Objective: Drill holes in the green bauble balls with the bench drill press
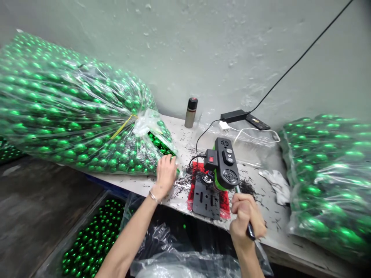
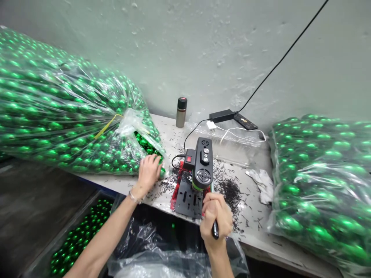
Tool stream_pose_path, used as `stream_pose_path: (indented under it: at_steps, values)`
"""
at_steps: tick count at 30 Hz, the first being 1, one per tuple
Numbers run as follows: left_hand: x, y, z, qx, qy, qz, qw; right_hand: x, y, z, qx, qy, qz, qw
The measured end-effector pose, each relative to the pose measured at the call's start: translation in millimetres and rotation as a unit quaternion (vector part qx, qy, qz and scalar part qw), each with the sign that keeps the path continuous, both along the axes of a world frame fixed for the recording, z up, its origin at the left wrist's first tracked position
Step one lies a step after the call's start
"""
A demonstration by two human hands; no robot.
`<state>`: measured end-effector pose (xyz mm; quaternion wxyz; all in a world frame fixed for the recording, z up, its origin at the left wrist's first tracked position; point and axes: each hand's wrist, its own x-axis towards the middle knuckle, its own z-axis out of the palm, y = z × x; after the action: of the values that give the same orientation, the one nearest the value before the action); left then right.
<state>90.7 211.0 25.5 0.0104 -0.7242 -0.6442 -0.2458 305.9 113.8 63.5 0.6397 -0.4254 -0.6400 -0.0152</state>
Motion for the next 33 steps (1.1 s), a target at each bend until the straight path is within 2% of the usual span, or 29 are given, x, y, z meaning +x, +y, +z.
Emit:
stream_pose_path:
  at_steps: [3, 6, 9, 11, 12, 13, 14, 16, 18, 19, 21, 22, 24, 33]
  values:
    - [-18.0, 35.6, 18.6, -0.100, 0.102, 0.017, 0.990, 1.2, -1.3, -2.3, -0.016, -0.008, -0.004, 1.000]
    - [-29.4, 45.6, 20.4, -0.116, 0.120, -0.002, 0.986, 1.6, -2.6, -4.8, -0.018, -0.004, -0.004, 1.000]
    - [-37.4, 39.5, 16.4, -0.077, 0.030, -0.029, 0.996, 1.3, -3.1, -5.6, -0.019, 0.000, 0.000, 1.000]
    - [-40.1, 29.6, 14.1, -0.048, -0.128, -0.053, 0.989, 1.1, -2.8, -5.9, -0.019, 0.000, 0.001, 1.000]
    - [-39.9, 23.1, 12.9, -0.049, -0.229, -0.064, 0.970, 1.1, -2.6, -6.1, -0.018, 0.001, 0.000, 1.000]
    - [-38.5, 15.7, 11.4, -0.067, -0.333, -0.073, 0.938, 1.0, -2.2, -6.4, -0.016, 0.002, -0.002, 1.000]
    - [-35.8, 7.6, 9.6, -0.098, -0.439, -0.081, 0.889, 1.0, -1.9, -6.8, -0.015, 0.002, -0.004, 1.000]
    - [-26.9, -9.5, 4.6, -0.169, -0.627, -0.091, 0.755, 0.9, -1.4, -7.2, -0.013, 0.002, -0.009, 1.000]
    - [-15.1, -25.4, -1.8, -0.221, -0.751, -0.088, 0.616, 0.7, -1.2, -7.1, -0.013, 0.000, -0.012, 1.000]
    - [-8.9, -32.2, -5.1, -0.237, -0.788, -0.081, 0.563, 0.6, -1.2, -6.8, -0.015, -0.001, -0.013, 1.000]
    - [2.4, -42.7, -11.1, -0.258, -0.828, -0.064, 0.494, 0.3, -1.4, -6.3, -0.018, -0.003, -0.013, 1.000]
    - [7.2, -46.4, -13.5, -0.265, -0.837, -0.058, 0.475, 0.0, -1.6, -6.3, -0.019, -0.004, -0.012, 1.000]
    - [14.5, -50.9, -16.6, -0.274, -0.845, -0.057, 0.456, -0.5, -1.8, -6.8, -0.017, -0.003, -0.010, 1.000]
    - [24.0, -57.4, -22.7, -0.301, -0.831, -0.101, 0.457, 2.5, -1.3, -6.8, -0.012, -0.007, 0.009, 1.000]
